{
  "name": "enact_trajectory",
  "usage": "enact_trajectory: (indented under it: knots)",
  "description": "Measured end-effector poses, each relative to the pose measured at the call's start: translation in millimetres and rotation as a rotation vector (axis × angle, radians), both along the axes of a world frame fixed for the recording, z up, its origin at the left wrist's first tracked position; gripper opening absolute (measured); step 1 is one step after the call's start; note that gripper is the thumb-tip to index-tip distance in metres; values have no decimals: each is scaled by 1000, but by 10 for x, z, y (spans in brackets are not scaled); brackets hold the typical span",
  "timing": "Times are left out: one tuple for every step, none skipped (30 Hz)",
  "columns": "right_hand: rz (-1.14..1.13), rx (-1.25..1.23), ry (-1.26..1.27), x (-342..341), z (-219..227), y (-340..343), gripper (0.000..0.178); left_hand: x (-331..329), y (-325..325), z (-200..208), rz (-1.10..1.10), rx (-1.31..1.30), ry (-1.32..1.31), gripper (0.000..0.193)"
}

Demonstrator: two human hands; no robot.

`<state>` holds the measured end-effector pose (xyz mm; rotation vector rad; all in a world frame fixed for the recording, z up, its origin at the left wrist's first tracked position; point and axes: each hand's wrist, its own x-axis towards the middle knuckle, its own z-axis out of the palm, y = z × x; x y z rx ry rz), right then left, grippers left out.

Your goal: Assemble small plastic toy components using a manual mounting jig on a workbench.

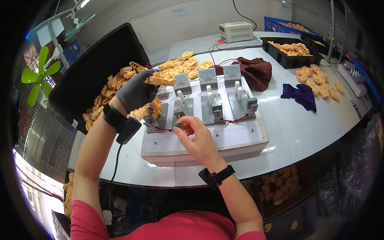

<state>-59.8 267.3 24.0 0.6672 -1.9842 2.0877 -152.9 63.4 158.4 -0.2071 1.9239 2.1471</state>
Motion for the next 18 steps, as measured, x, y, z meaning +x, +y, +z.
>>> enact_trajectory:
  knots:
    - [12,-17,11,-2,-4,-2,24,-17,56,-30,-4,1,-3,32]
    - [10,-16,9,0,-16,-1,24,-31,120,-66,-33,-247,132,40]
    - [5,-20,11,0,-30,3,25,-44,158,-86,-63,-495,268,48]
    - [1,-23,14,-1,-38,3,26,-60,158,-79,-186,-689,267,61]
    - [1,-23,13,-5,-33,1,26,-23,187,-132,-213,-746,348,62]
    - [-6,-17,28,-4,-34,1,26,22,233,-177,-230,-754,365,64]
    - [-12,-12,43,-3,-36,0,26,50,259,-205,-246,-761,383,66]
    - [-12,-11,37,1,-41,-3,26,-22,221,-323,-253,-943,533,65]
    - [-11,-9,31,0,-34,5,26,2,262,-304,-253,-940,531,65]
    - [-10,-7,24,-1,-31,12,26,35,323,-274,-295,-1070,600,65]
    - [-9,-5,22,-3,-30,20,26,67,366,-238,-337,-1200,670,65]
    - [-11,-6,32,-1,-25,12,27,81,355,-198,-353,-1213,654,64]
    - [-14,-7,43,2,-22,6,27,91,325,-163,-350,-1213,653,64]
    - [-11,-6,43,5,-24,-1,27,100,283,-129,-342,-1265,605,64]
    - [-12,-9,38,-2,-26,-8,26,90,251,-102,-333,-1316,559,64]
    - [-13,-12,32,-7,-27,-14,26,63,236,-81,-359,-1312,502,65]
    - [-11,-9,34,-8,-29,-14,26,39,233,-61,-356,-1309,503,65]
    - [-17,-15,22,0,-40,-1,26,21,246,-51,-439,-1170,426,67]
